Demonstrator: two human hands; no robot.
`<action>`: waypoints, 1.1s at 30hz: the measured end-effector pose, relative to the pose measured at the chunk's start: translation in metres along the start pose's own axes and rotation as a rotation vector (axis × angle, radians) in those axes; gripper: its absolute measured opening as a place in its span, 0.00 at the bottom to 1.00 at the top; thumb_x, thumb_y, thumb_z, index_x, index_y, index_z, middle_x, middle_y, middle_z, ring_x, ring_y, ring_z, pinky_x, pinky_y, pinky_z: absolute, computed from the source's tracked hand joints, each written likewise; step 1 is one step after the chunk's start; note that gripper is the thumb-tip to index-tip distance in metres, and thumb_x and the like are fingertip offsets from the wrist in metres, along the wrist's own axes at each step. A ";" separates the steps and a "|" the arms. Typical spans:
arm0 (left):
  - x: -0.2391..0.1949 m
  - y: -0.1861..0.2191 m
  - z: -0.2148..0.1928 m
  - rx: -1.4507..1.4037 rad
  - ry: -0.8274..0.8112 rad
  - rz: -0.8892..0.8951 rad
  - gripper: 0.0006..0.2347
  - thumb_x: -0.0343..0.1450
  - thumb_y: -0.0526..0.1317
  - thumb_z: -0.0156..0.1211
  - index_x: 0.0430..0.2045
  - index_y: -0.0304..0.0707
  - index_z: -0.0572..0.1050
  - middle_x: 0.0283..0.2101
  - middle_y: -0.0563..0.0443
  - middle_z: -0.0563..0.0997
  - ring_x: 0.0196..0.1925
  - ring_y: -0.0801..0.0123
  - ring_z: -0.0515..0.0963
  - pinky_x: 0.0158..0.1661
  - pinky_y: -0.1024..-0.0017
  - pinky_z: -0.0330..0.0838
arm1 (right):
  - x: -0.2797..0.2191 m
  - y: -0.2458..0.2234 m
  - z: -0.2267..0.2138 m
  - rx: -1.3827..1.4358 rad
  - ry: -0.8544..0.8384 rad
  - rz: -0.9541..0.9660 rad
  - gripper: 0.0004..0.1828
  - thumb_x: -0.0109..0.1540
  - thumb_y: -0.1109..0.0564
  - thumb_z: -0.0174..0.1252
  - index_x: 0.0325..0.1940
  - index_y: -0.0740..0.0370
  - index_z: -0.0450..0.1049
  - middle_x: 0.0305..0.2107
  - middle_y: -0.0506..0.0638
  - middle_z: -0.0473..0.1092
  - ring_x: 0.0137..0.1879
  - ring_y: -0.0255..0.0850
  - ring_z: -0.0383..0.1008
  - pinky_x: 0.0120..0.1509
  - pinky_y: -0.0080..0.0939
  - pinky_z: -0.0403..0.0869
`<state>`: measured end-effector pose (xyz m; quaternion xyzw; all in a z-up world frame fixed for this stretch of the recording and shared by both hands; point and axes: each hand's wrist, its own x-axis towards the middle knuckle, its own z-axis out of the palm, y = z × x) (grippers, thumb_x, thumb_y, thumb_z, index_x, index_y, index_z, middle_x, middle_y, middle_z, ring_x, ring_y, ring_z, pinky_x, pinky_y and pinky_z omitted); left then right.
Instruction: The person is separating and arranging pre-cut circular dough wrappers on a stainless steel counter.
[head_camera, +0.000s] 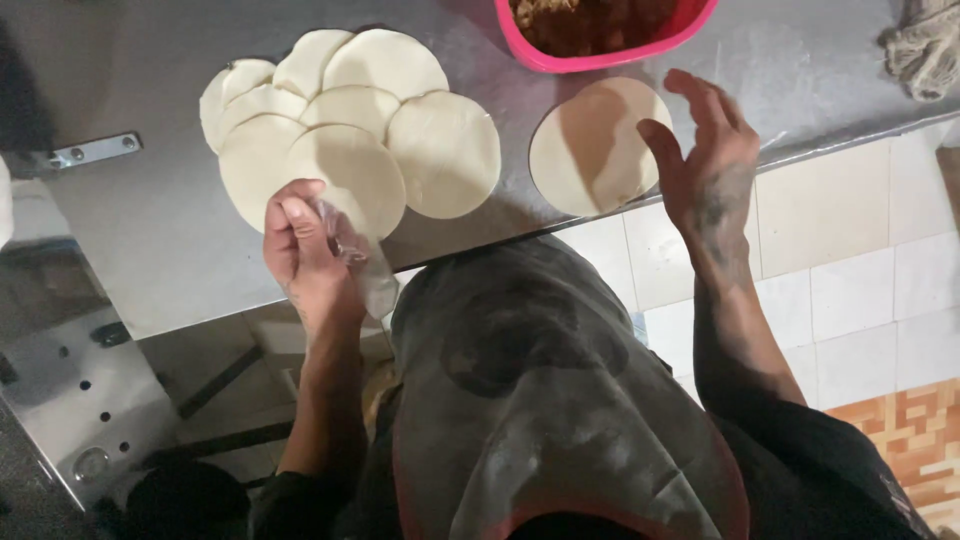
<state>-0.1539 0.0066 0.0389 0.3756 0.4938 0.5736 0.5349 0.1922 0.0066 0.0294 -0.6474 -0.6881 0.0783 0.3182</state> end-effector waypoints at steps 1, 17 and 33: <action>-0.001 -0.007 -0.002 0.001 0.010 0.004 0.09 0.82 0.44 0.43 0.45 0.42 0.71 0.26 0.62 0.66 0.22 0.84 0.59 0.22 0.81 0.55 | -0.001 -0.005 0.001 0.005 -0.004 -0.008 0.24 0.61 0.71 0.72 0.59 0.78 0.73 0.52 0.69 0.75 0.50 0.59 0.78 0.54 0.53 0.78; -0.022 -0.026 -0.051 0.339 0.029 0.050 0.06 0.69 0.31 0.45 0.36 0.37 0.67 0.29 0.55 0.70 0.30 0.74 0.65 0.34 0.78 0.62 | 0.054 -0.120 0.180 0.371 -0.276 -0.479 0.18 0.65 0.56 0.60 0.57 0.68 0.75 0.50 0.57 0.70 0.52 0.52 0.71 0.59 0.50 0.71; -0.003 -0.019 -0.021 0.138 0.176 0.141 0.03 0.70 0.33 0.71 0.34 0.38 0.85 0.37 0.43 0.87 0.43 0.67 0.85 0.46 0.68 0.79 | 0.031 -0.146 0.131 1.028 -0.567 0.046 0.08 0.66 0.62 0.64 0.49 0.68 0.79 0.37 0.57 0.77 0.45 0.32 0.75 0.46 0.38 0.80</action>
